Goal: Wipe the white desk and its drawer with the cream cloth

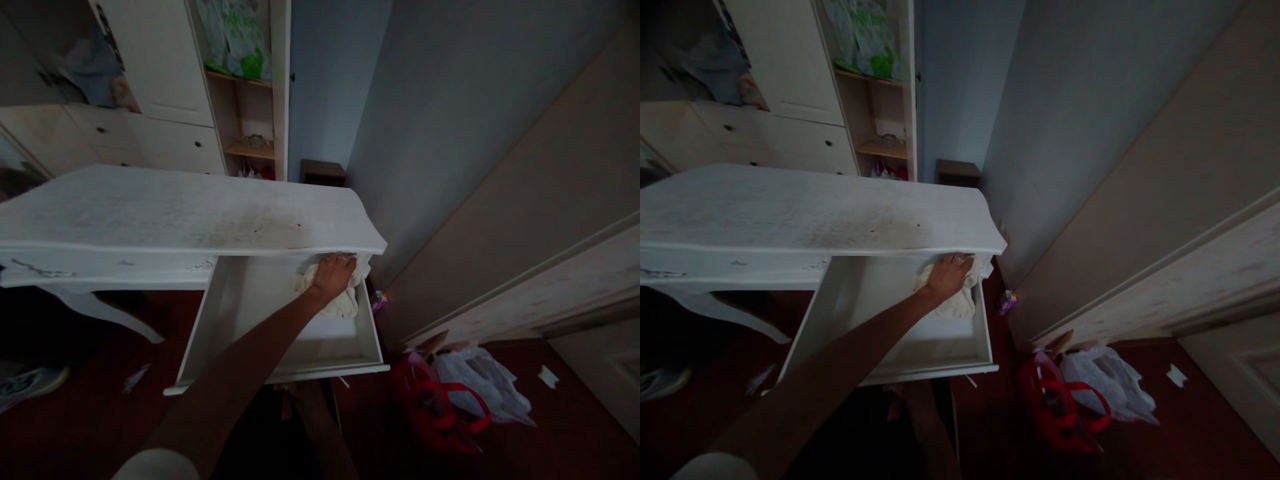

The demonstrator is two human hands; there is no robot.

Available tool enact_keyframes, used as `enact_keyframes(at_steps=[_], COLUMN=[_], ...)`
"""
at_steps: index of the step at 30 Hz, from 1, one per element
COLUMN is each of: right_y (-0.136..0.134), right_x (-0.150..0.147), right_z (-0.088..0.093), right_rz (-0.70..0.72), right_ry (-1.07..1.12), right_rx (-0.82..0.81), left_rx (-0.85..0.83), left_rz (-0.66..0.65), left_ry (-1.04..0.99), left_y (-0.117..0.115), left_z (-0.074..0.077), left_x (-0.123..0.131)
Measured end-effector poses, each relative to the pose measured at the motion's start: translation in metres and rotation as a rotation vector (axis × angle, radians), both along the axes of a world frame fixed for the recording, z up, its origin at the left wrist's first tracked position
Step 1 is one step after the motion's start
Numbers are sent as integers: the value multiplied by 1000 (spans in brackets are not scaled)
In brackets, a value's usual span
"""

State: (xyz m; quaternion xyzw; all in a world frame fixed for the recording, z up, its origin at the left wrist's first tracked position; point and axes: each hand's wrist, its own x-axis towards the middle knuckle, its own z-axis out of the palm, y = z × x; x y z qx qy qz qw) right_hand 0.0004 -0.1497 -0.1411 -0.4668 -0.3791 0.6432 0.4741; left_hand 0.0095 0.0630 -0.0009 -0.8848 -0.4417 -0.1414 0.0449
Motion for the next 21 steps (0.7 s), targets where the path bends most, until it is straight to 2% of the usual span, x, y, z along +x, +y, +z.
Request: enact_keyframes(at_steps=[3, 6, 11, 14, 16, 18, 21], right_y=[0, 1, 2, 2, 2, 2, 2], right_x=[0, 0, -2, -2, -2, -1, 0], right_z=[1, 5, 10, 9, 8, 7, 7], right_rz=[0, -6, -13, -25, -31, -37, -32], right_ry=[60, 109, 213, 244, 256, 265, 259], right_rx=[4, 4, -32, -23, -15, -12, -12], left_rx=[-73, -99, -124, -254, -392, -507, -581], left_rz=[41, 90, 234, 339, 374, 352, 232], left_ry=[50, 87, 242, 266, 226, 196, 223], left_y=[-4, -6, -13, -24, -33, -43, -54], left_z=[-10, -13, 4, 17, 20, 17, 7], left_x=[-24, -48, -70, -77, -79, -79, -70])
